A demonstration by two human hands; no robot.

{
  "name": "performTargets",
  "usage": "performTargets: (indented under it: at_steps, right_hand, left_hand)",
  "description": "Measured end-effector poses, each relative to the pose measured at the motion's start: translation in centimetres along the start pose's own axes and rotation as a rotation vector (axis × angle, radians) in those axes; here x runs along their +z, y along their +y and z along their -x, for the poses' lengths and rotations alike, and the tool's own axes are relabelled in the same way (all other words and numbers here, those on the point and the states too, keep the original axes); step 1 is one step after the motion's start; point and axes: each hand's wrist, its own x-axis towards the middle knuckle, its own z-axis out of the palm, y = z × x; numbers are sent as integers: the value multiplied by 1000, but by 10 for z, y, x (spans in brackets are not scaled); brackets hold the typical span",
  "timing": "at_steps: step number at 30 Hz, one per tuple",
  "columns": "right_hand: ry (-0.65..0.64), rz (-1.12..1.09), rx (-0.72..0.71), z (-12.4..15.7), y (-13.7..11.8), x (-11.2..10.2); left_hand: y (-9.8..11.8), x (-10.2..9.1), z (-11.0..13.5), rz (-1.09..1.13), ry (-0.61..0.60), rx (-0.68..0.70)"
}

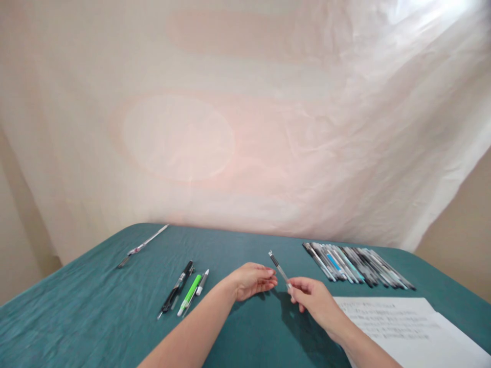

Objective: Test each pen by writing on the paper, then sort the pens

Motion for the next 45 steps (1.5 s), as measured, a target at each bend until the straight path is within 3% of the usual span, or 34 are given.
performTargets:
  at_steps: [6, 10, 19, 24, 45]
  right_hand:
    - [-52, -137, 12, 7, -6, 9]
    - [-4, -189, 16, 6, -4, 11]
    - [28, -219, 47, 3, 8, 9]
    - [31, -187, 26, 4, 10, 8]
    - [7, -106, -6, 6, 6, 8]
  left_hand:
    - [-6, 5, -1, 63, 25, 68]
    - [-2, 3, -4, 107, 109, 157]
    - [33, -36, -7, 256, 382, 454]
    - [34, -44, -6, 230, 405, 478]
    - [32, -41, -5, 87, 397, 492]
